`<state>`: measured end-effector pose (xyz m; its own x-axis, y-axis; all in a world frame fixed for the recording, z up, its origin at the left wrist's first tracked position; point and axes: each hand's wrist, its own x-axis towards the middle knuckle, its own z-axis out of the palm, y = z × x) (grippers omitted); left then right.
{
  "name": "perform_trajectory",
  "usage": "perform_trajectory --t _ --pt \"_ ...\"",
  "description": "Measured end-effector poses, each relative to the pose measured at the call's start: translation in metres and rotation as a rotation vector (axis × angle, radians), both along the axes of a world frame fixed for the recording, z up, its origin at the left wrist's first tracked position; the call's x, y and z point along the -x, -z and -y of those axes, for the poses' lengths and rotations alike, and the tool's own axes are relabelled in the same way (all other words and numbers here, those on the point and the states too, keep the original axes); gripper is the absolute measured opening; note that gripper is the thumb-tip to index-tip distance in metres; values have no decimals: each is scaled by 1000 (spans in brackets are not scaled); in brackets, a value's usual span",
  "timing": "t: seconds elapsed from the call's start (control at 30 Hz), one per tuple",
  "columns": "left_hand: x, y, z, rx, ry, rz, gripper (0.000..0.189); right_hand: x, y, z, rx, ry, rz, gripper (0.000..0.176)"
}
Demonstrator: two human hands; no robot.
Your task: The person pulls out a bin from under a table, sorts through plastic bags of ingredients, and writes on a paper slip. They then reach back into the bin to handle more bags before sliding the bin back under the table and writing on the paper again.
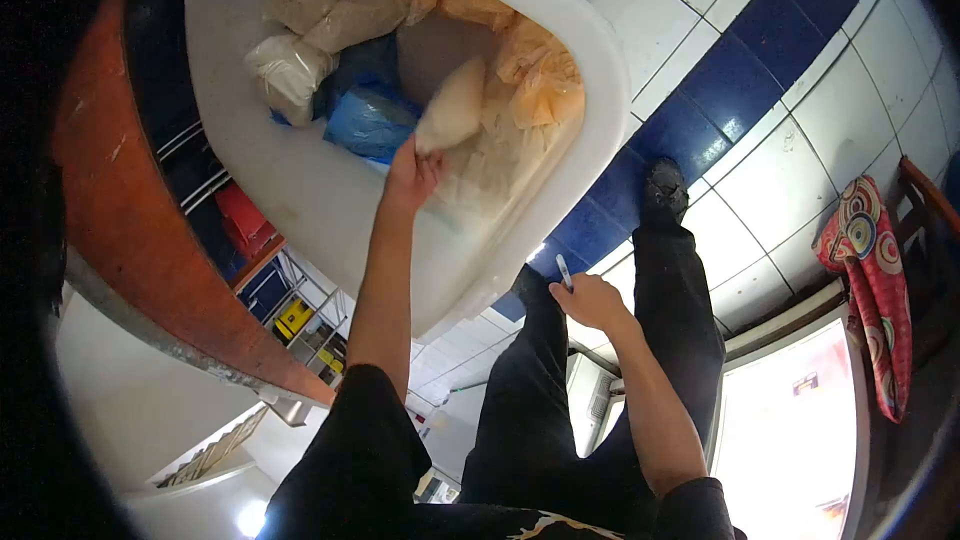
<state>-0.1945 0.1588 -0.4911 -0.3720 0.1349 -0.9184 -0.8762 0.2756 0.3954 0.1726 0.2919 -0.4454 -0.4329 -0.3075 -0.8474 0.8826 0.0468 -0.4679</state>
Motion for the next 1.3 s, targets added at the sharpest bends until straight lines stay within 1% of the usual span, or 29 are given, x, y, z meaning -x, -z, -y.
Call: perform_trajectory --t 0.07,0.13,0.17,0.2,0.27,0.3,0.33,0.4,0.43,0.47,0.5,0.53,0.57,0.6,0.63,0.67,0.73,0.77,0.83,0.87,0.9,0.93,1.0,1.03,1.1,1.13,1.2,1.23,1.3 --pt "16 -8 -28 -32 -10 -41 42 -4 4 -8 -35 -5 -2 55" --pt "8 -16 -62 205 397 -174 52 -4 0 -24 -48 -17 0 55" --pt "4 -17 -64 227 604 -142 73 -7 3 -30 -62 -3 -10 55" --pt "1 -4 -50 224 595 -154 73 -10 6 -37 -77 14 -21 56" --pt "-3 39 -13 269 1046 -309 96 -6 7 -56 -124 12 -25 56" --pt "-18 -2 -37 245 1037 -258 123 -1 3 -70 -188 56 -22 54" --pt "-34 14 -11 240 1032 -267 123 1 3 -80 -249 99 -16 53" --pt "-56 71 53 440 1373 -489 126 9 10 -104 -322 92 -31 50" --pt "-53 65 48 439 1366 -506 126 11 15 -117 -299 208 -69 49" --pt "-48 58 43 429 1473 -404 116 13 19 -130 -273 322 -109 48" --pt "-41 50 36 418 1578 -295 107 19 20 -141 -309 363 -64 47" --pt "-27 43 26 421 1566 -315 107 30 16 -154 -346 399 -24 47" --pt "-6 36 17 359 1547 53 96 38 9 -170 -398 344 -21 48" --pt "12 32 15 285 1499 415 89 38 13 -175 -454 399 -84 47" --pt "16 39 33 113 1230 436 69 41 15 -182 -468 435 -102 47" --pt "27 50 44 108 1228 415 69 45 16 -190 -483 473 -122 47" --pt "36 52 43 324 1303 312 48 50 15 -207 -520 526 -196 49" --pt "40 54 39 315 1298 286 48 51 16 -216 -576 475 -180 50" --pt "45 57 32 201 1526 160 42 55 19 -232 -648 429 -190 50" --pt "45 59 31 149 1641 98 42 55 21 -236 -648 470 -194 51" --pt "40 66 30 98 1471 232 50 56 24 -240 -646 513 -198 51" --pt "43 84 39 97 1472 211 50 59 25 -243 -656 517 -214 51" --pt "51 129 66 144 1756 -50 61 64 23 -246 -806 401 -294 52" --pt "45 115 57 146 1754 -60 61 64 23 -245 -767 450 -316 51" --pt "40 80 29 204 2094 -593 69 66 12 -245 -780 440 -359 51" --pt "37 69 17 211 2090 -612 69 66 10 -244 -784 425 -386 52" --pt "31 55 5 375 2054 -535 83 58 22 -244 -822 437 -439 51" --pt "31 69 17 378 2051 -550 83 55 22 -244 -829 454 -441 49" --pt "25 93 34 367 2265 -538 88 49 18 -246 -845 484 -445 45"
